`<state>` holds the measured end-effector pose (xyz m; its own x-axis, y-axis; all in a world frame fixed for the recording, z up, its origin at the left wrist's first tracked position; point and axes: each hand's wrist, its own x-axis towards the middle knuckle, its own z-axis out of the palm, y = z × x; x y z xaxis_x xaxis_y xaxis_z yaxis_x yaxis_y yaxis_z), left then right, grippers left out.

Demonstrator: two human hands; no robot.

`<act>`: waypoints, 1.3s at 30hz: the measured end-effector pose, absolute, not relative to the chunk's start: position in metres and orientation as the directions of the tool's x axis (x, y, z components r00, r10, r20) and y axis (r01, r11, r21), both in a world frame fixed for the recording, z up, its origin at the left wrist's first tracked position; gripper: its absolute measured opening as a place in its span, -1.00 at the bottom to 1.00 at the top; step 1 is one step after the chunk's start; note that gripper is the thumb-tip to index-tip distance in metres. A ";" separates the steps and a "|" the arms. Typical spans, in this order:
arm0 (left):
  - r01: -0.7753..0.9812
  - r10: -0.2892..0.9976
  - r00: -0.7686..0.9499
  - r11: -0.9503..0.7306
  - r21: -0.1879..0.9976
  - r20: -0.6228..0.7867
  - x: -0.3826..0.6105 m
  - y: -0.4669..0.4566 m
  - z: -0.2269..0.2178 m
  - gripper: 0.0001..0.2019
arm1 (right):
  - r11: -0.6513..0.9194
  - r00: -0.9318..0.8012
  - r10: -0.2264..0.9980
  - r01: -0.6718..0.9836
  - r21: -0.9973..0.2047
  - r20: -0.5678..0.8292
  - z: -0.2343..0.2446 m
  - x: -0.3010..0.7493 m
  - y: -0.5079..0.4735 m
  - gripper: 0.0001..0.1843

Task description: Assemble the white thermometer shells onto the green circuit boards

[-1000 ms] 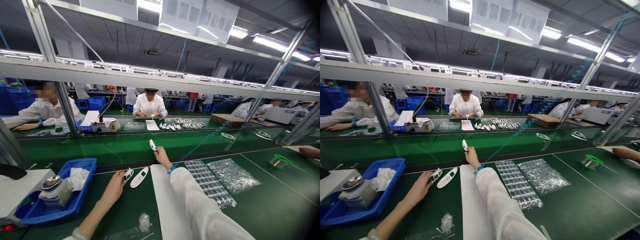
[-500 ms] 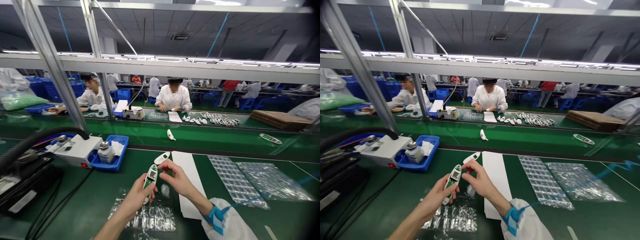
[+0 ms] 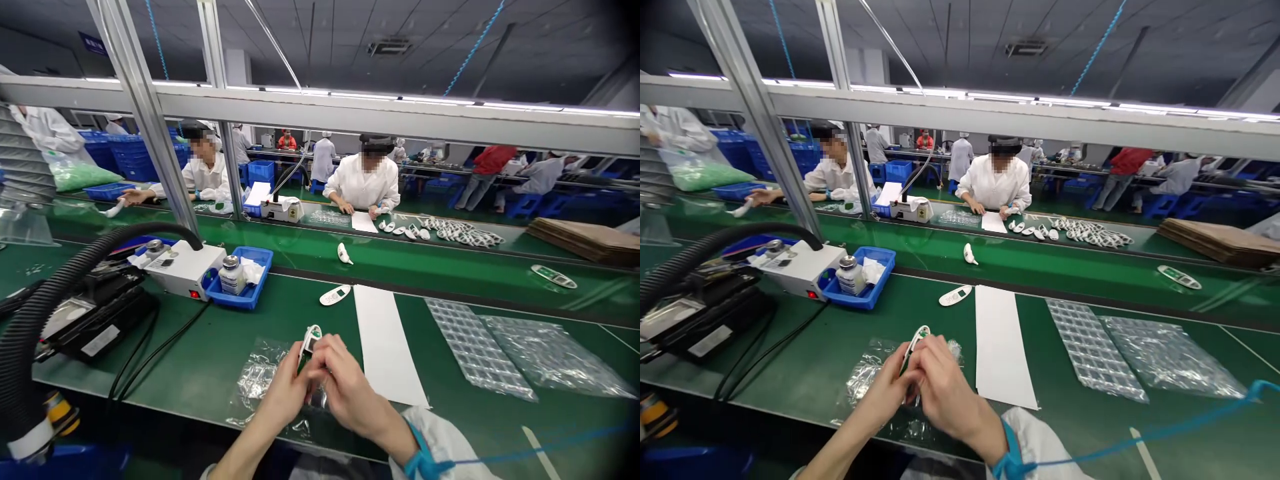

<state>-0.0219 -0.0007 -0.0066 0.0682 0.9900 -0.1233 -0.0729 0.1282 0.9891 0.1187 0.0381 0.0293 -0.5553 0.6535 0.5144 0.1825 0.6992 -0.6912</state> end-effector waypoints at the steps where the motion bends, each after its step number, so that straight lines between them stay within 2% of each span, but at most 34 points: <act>1: -0.104 0.988 0.056 0.148 0.983 -0.143 -0.022 -0.001 -0.008 -0.74 | 0.685 -0.515 0.674 0.169 -0.709 0.529 0.030 0.120 0.038 -0.84; 4: -0.187 0.978 0.032 0.208 0.960 -0.205 -0.023 -0.006 -0.011 -0.73 | 0.477 -0.340 0.853 0.200 -0.856 0.396 0.030 0.131 0.049 -0.88; 6: -0.221 0.973 0.026 0.230 0.948 -0.230 -0.024 -0.011 -0.011 -0.72 | 0.356 -0.334 0.903 0.233 -0.905 0.269 0.026 0.137 0.059 -0.88; 10: -0.240 0.969 0.042 0.246 0.939 -0.243 -0.020 -0.020 -0.014 -0.67 | 0.340 -0.455 0.863 0.204 -0.918 0.218 0.016 0.133 0.057 -0.93; 14: -0.203 0.974 0.062 0.227 0.952 -0.219 -0.013 -0.025 -0.018 -0.67 | 0.337 -0.480 0.849 0.167 -0.927 0.222 0.008 0.121 0.044 -0.96; 17: -0.135 0.978 0.051 0.209 0.968 -0.204 -0.012 -0.029 -0.020 -0.72 | 0.379 -0.471 0.845 0.190 -0.906 0.255 0.003 0.118 0.039 -0.86; 21: -0.049 0.982 0.034 0.189 0.981 -0.188 -0.011 -0.033 -0.020 -0.78 | 0.494 -0.506 0.805 0.280 -0.823 0.310 -0.003 0.118 0.035 -0.82; 26: -0.045 0.978 0.018 0.210 0.977 -0.209 -0.009 -0.038 -0.021 -0.80 | 0.750 -0.549 0.651 0.361 -0.554 0.524 -0.015 0.120 0.027 -0.77; 28: -0.096 0.971 0.016 0.240 0.966 -0.239 -0.005 -0.041 -0.023 -0.77 | 0.809 -0.560 0.587 0.381 -0.447 0.585 -0.020 0.121 0.026 -0.75; 31: -0.207 0.953 0.009 0.297 0.932 -0.302 0.002 -0.044 -0.025 -0.66 | 0.842 -0.567 0.538 0.404 -0.358 0.624 -0.024 0.123 0.022 -0.73; 36: -0.319 0.929 -0.003 0.351 0.880 -0.371 0.003 -0.041 -0.029 -0.51 | 0.860 -0.600 0.508 0.313 -0.404 0.618 -0.008 0.128 0.005 -0.68; 38: -0.349 0.924 -0.036 0.346 0.871 -0.381 -0.003 -0.040 -0.029 -0.54 | 0.842 -0.600 0.524 0.255 -0.476 0.605 0.001 0.133 0.006 -0.70; 39: -0.342 0.927 -0.047 0.335 0.878 -0.372 -0.006 -0.041 -0.029 -0.58 | 0.800 -0.580 0.579 0.269 -0.536 0.572 0.004 0.136 0.011 -0.74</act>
